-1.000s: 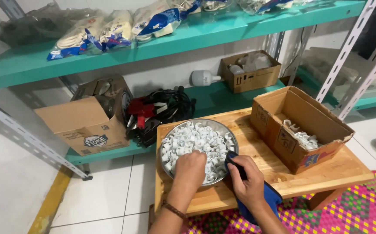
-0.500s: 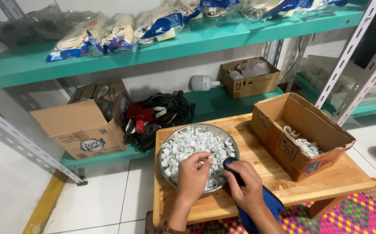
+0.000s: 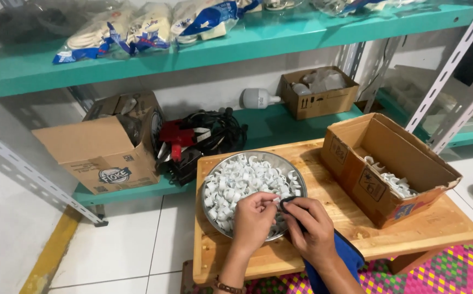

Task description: The person sits on the floor and assembles small white plastic electrical components by inserting a black piece into each one. They pick each component from a metal bowl, attach the black piece, and place the finished item into a cardboard box.

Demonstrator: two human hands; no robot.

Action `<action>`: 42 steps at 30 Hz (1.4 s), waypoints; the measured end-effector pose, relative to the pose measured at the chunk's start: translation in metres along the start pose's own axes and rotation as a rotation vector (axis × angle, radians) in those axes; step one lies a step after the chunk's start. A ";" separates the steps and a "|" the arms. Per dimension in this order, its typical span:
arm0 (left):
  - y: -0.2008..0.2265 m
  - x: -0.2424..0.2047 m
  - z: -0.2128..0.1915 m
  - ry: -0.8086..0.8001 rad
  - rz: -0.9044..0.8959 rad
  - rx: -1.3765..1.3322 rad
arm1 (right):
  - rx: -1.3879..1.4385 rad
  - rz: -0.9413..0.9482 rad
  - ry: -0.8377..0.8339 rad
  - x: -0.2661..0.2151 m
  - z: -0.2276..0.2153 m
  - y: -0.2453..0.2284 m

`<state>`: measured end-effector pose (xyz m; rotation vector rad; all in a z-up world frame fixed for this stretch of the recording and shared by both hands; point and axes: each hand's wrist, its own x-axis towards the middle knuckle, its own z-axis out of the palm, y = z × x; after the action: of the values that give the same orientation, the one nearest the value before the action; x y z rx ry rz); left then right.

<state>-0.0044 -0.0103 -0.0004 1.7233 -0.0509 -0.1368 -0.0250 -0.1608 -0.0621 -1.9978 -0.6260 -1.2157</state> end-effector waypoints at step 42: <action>-0.007 0.001 -0.007 -0.155 0.066 -0.137 | -0.026 0.104 0.037 -0.003 0.002 -0.001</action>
<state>-0.0027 -0.0022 -0.0065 1.5702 -0.2086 -0.2202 -0.0257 -0.1587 -0.0657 -1.9989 -0.4846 -1.2013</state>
